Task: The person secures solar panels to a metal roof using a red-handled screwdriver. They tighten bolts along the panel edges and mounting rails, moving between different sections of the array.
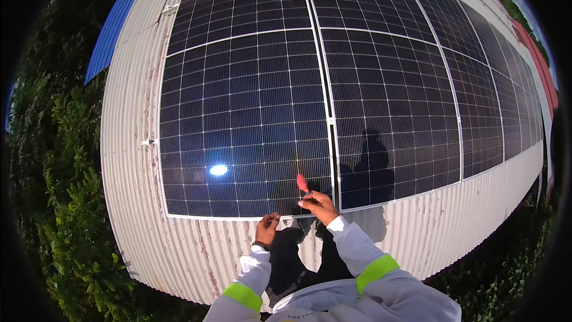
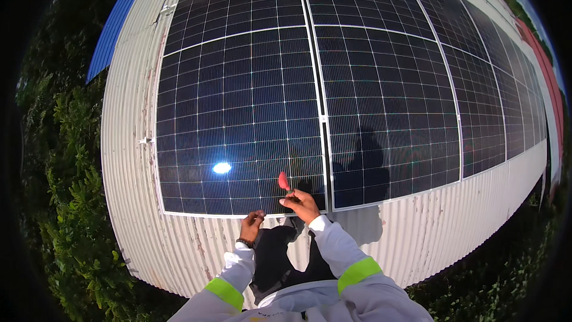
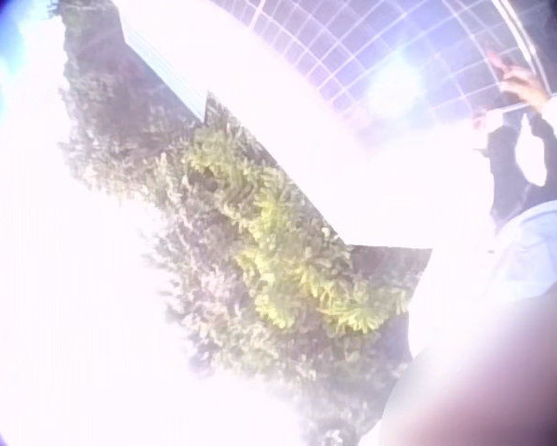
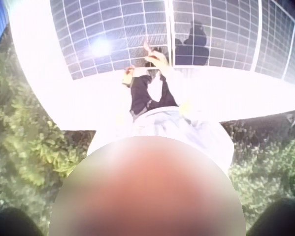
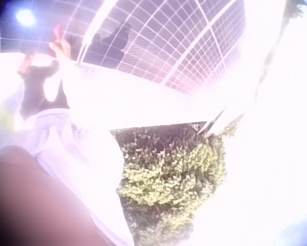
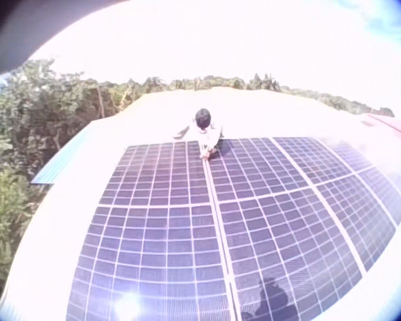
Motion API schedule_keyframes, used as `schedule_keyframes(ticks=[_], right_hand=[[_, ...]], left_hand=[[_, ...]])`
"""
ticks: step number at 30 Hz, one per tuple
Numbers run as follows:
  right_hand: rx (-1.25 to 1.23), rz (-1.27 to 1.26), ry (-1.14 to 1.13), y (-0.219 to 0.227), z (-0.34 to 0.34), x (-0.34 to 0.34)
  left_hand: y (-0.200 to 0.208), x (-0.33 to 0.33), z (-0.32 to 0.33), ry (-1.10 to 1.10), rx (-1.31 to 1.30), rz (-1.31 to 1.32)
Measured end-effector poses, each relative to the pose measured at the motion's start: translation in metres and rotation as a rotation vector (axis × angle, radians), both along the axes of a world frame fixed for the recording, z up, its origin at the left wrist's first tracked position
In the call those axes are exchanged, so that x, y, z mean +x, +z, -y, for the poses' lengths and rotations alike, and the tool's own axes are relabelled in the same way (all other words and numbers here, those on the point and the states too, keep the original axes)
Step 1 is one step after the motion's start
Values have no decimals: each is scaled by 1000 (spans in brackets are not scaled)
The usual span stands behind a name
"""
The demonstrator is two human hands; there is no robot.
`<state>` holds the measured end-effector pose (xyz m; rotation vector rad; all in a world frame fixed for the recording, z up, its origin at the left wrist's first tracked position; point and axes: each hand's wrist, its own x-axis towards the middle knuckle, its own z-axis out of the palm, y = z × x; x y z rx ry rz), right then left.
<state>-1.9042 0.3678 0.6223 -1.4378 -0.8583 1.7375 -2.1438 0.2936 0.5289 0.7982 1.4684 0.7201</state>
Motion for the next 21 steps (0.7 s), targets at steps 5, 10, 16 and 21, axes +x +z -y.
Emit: schedule_keyframes(ticks=[5,10,16,21], right_hand=[[299,223,540,128,29,-49],[430,100,690,198,33,-112],[683,402,828,218,50,-238],[312,617,928,205,98,-365]], left_hand=[[129,-53,90,97,-47,114],[170,-122,131,43,-160,0],[188,-251,180,178,-28,-37],[209,-386,242,383,15,-115]])
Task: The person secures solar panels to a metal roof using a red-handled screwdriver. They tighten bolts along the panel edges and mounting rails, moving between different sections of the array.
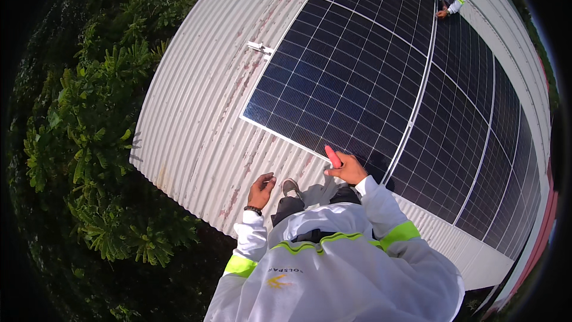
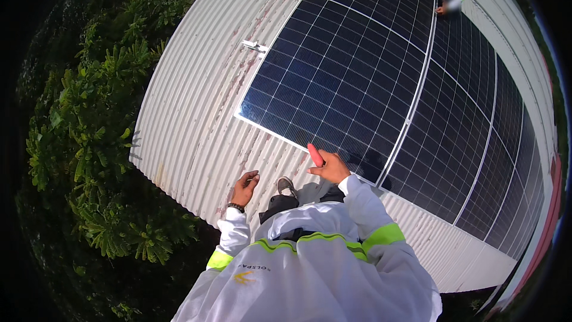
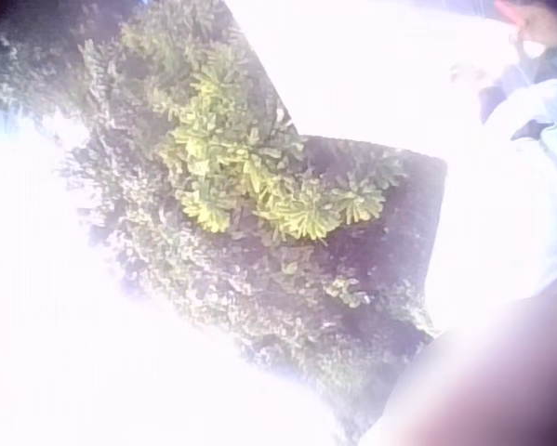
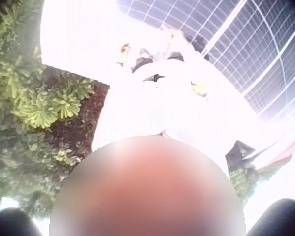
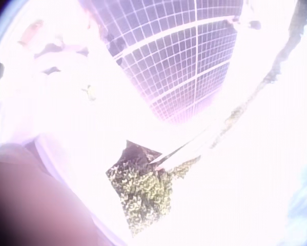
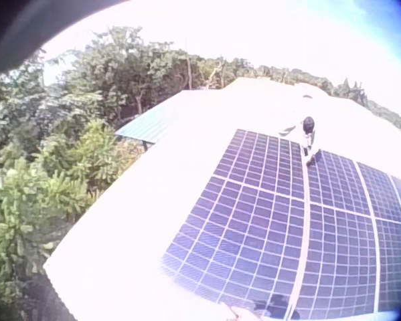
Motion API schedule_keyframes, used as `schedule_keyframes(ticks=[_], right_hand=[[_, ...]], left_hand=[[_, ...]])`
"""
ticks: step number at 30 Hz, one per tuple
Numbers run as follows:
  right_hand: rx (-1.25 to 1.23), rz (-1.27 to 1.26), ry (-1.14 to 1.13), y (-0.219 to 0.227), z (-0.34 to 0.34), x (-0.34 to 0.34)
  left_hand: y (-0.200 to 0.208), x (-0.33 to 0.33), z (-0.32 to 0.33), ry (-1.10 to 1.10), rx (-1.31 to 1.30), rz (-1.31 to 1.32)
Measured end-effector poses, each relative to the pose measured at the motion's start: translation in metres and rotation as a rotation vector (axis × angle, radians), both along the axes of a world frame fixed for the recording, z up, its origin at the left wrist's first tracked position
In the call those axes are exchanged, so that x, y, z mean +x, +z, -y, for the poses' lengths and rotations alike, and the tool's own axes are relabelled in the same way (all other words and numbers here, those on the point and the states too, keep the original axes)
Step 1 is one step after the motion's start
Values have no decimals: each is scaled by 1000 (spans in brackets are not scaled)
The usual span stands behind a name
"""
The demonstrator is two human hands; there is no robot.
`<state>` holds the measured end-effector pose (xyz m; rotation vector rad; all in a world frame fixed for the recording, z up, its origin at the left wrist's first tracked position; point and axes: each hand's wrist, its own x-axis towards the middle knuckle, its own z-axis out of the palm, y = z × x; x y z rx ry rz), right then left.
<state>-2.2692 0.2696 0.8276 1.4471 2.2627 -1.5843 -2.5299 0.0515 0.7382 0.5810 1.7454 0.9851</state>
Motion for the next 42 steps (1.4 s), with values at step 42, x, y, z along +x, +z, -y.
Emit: schedule_keyframes(ticks=[42], right_hand=[[98,253,-500,-46,-179,-388]], left_hand=[[-10,-461,-472,-946,36,80]])
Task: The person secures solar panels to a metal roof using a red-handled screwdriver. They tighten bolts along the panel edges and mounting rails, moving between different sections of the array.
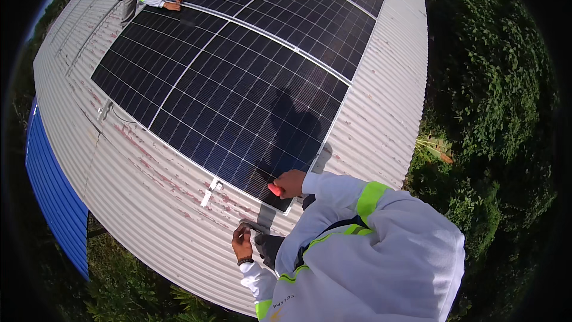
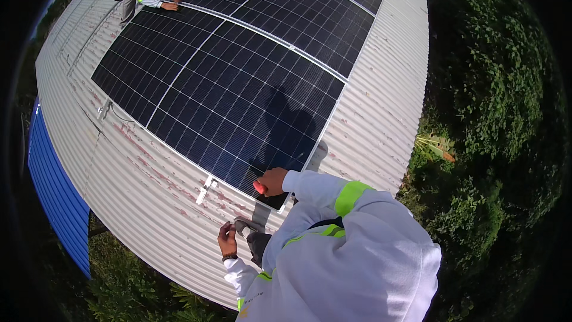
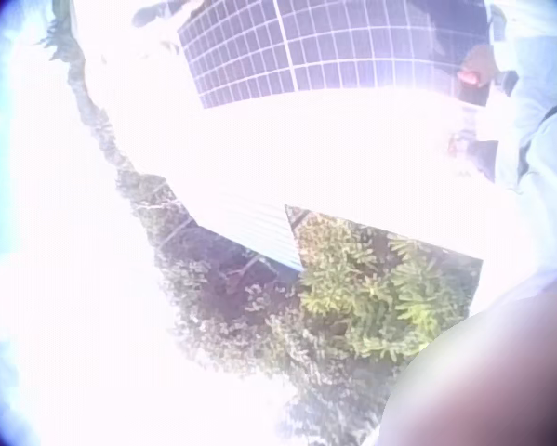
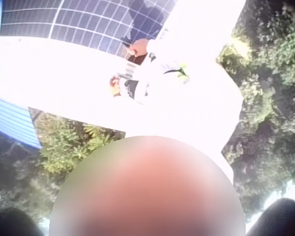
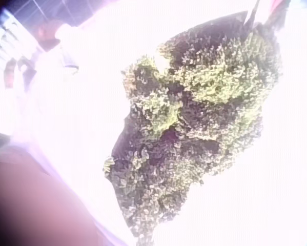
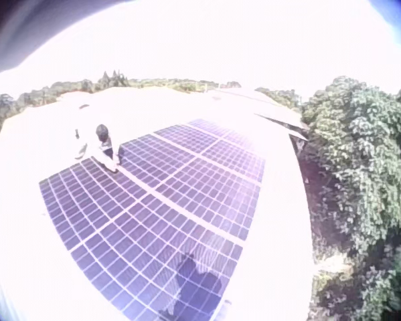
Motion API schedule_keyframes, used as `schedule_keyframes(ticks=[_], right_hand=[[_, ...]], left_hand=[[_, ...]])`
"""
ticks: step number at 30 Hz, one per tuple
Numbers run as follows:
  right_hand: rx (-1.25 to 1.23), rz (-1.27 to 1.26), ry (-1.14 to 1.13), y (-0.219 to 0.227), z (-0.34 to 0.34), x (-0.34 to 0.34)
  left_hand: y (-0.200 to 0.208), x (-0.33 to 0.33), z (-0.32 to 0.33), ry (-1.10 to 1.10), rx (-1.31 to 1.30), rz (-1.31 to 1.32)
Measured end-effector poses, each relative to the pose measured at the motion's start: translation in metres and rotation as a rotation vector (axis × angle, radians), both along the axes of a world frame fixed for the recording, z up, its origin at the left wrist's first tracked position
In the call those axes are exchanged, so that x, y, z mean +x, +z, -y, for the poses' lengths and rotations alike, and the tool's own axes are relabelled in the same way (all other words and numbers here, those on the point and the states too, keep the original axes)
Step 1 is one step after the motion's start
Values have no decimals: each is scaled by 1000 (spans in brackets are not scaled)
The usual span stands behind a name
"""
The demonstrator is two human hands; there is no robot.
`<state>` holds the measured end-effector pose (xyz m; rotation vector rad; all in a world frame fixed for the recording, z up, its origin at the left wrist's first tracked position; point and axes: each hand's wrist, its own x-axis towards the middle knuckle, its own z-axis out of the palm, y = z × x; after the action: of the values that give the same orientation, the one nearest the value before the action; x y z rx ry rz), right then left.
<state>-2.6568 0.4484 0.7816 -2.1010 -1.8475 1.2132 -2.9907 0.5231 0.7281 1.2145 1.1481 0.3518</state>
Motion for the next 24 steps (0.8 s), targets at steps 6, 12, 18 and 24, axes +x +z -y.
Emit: schedule_keyframes(ticks=[6,12,18,24], right_hand=[[-116,123,-435,-6,-7,-62],[-109,-128,-336,-37,-30,-184],[-98,-331,-251,-78,-30,-257],[-25,-362,-274,-226,-25,-251]], left_hand=[[-25,-46,-103,-371,3,-101],[-40,-135,-172,-473,188,-386],[-70,-186,-188,-429,175,-477],[-237,-202,-183,-286,-25,-394]])
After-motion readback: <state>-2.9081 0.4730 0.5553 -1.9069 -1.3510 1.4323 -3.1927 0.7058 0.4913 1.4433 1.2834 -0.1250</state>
